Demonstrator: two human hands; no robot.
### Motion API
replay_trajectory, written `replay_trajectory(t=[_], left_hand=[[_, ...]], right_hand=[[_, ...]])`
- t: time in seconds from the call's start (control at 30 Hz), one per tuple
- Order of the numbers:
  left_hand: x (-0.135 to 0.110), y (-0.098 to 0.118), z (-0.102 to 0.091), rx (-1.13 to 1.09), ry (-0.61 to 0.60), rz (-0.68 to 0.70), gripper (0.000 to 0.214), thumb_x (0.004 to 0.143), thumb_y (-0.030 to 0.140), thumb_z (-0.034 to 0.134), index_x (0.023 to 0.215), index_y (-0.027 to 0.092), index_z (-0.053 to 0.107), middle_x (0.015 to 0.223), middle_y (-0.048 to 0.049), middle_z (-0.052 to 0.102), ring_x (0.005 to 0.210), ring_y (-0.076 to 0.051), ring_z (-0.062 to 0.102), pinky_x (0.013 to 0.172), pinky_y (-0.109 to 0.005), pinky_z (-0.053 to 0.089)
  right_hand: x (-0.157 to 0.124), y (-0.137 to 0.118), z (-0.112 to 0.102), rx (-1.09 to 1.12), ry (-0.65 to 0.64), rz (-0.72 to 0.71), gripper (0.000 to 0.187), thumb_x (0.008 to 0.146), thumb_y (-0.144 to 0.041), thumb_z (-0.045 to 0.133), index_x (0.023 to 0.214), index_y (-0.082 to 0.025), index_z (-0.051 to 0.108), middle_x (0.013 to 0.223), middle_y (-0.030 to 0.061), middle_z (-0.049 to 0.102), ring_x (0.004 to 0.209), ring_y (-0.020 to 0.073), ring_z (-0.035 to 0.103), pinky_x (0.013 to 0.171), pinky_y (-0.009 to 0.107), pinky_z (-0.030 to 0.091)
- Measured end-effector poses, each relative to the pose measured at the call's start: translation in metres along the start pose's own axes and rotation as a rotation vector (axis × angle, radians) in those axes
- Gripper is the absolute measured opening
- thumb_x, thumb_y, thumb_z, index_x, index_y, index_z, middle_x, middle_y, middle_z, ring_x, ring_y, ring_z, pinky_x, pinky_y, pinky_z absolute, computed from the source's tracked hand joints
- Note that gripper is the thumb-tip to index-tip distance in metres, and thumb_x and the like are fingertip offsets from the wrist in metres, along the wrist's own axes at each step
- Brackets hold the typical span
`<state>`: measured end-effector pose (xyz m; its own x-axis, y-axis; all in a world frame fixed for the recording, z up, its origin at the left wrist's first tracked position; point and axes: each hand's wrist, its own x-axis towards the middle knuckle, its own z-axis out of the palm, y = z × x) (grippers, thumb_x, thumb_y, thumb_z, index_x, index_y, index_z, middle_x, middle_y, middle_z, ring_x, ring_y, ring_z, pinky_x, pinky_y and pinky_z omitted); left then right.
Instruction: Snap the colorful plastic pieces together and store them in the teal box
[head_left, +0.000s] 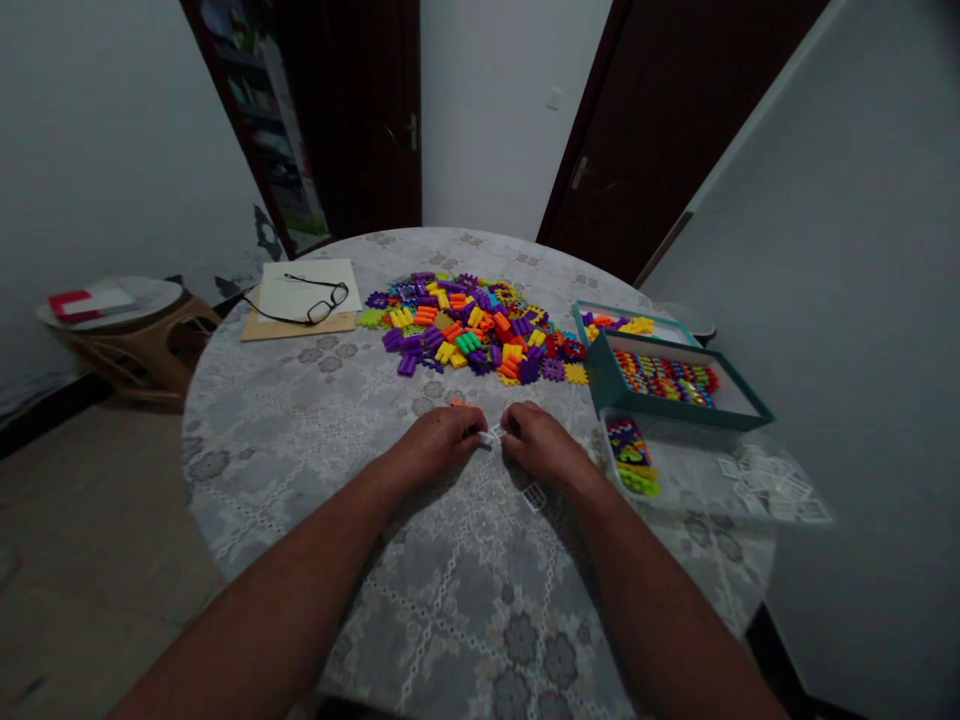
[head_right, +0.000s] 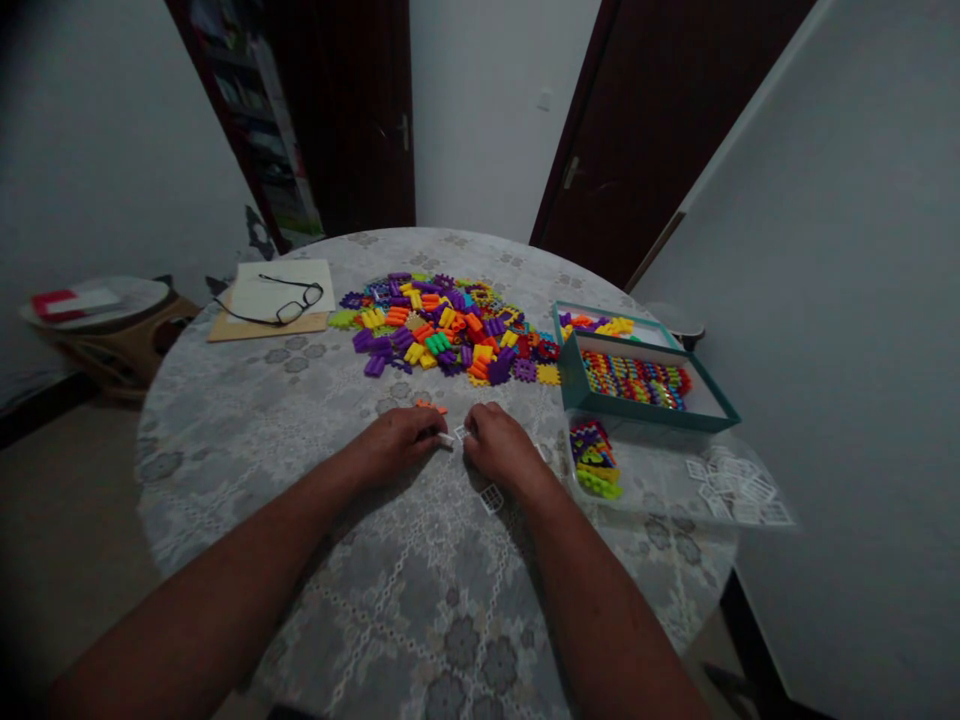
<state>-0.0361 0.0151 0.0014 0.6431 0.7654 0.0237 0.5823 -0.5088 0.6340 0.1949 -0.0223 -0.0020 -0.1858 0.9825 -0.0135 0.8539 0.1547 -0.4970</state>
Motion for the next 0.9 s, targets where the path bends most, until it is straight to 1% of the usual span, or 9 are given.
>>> replay_trajectory(t=[0.1,0.23,0.33,0.43,0.5,0.6,0.7,0.77,0.9], left_hand=[[0.0,0.001,0.001,-0.006,0.004,-0.005,0.019,0.096,0.01,0.066,0.104,0.024,0.077,0.103,-0.0046,0.081,0.097,-0.022,0.071,0.091,-0.032,0.05],[0.0,0.001,0.002,-0.004,0.015,0.0,0.02,0.095,0.01,0.065,0.104,0.024,0.077,0.103,-0.0051,0.081,0.097,-0.022,0.071,0.091,-0.032,0.05],[0.0,0.002,0.002,-0.006,0.009,0.011,0.019,0.095,0.011,0.066,0.104,0.024,0.077,0.103,-0.0049,0.08,0.097,-0.022,0.072,0.09,-0.032,0.05],[0.0,0.002,0.002,-0.001,0.004,0.014,0.018,0.096,0.012,0.066,0.104,0.023,0.078,0.102,-0.0052,0.08,0.097,-0.022,0.072,0.09,-0.032,0.05],[0.0,0.002,0.003,0.008,0.007,0.012,0.018,0.096,0.012,0.066,0.105,0.023,0.077,0.102,-0.0057,0.08,0.096,-0.023,0.072,0.089,-0.032,0.05],[0.001,0.001,0.004,0.016,0.025,-0.005,0.017,0.097,0.013,0.066,0.105,0.023,0.077,0.101,-0.0064,0.08,0.095,-0.023,0.072,0.089,-0.033,0.05],[0.001,-0.001,0.005,0.013,0.046,-0.025,0.017,0.097,0.013,0.066,0.106,0.023,0.076,0.102,-0.0068,0.08,0.095,-0.024,0.072,0.089,-0.034,0.051],[0.0,-0.001,0.005,0.002,0.062,-0.04,0.021,0.096,0.013,0.067,0.111,0.024,0.075,0.103,-0.0064,0.081,0.095,-0.024,0.073,0.09,-0.034,0.052],[0.0,0.0,0.004,-0.052,0.082,-0.065,0.04,0.097,0.011,0.068,0.134,0.025,0.07,0.105,-0.006,0.083,0.097,-0.023,0.075,0.092,-0.035,0.054]], right_hand=[[-0.001,-0.001,0.001,0.003,0.009,-0.004,0.026,0.092,-0.016,0.074,0.116,-0.021,0.069,0.114,0.0068,0.068,0.104,0.0219,0.064,0.092,0.031,0.046],[-0.001,-0.001,0.002,-0.003,0.01,-0.001,0.023,0.09,-0.019,0.076,0.111,-0.021,0.067,0.114,0.0076,0.068,0.104,0.0224,0.064,0.091,0.031,0.046],[0.001,0.002,0.002,0.065,0.049,-0.006,0.024,0.085,-0.016,0.077,0.104,-0.023,0.063,0.106,0.0039,0.069,0.097,0.0208,0.063,0.084,0.03,0.045],[0.002,0.006,0.001,0.214,0.068,0.004,0.012,0.09,-0.018,0.07,0.098,-0.024,0.064,0.092,-0.0009,0.07,0.087,0.0188,0.064,0.078,0.029,0.045],[0.003,0.008,0.001,0.299,0.088,0.009,0.005,0.094,-0.02,0.065,0.096,-0.024,0.066,0.087,-0.0017,0.071,0.083,0.0182,0.065,0.077,0.029,0.046],[0.005,0.007,0.002,0.358,0.129,0.012,0.006,0.092,-0.022,0.064,0.094,-0.023,0.069,0.086,-0.0015,0.073,0.082,0.0179,0.066,0.077,0.029,0.047],[0.005,0.003,0.003,0.418,0.12,0.031,0.005,0.091,-0.024,0.064,0.093,-0.023,0.069,0.082,-0.0019,0.072,0.078,0.0175,0.066,0.074,0.028,0.048],[0.004,0.001,0.003,0.456,0.099,0.021,0.006,0.092,-0.026,0.065,0.094,-0.023,0.069,0.081,-0.0019,0.071,0.077,0.0173,0.065,0.073,0.028,0.049],[0.001,-0.004,0.001,0.458,0.07,-0.056,0.008,0.094,-0.026,0.065,0.097,-0.023,0.071,0.086,-0.0012,0.074,0.08,0.0174,0.067,0.076,0.029,0.05]])
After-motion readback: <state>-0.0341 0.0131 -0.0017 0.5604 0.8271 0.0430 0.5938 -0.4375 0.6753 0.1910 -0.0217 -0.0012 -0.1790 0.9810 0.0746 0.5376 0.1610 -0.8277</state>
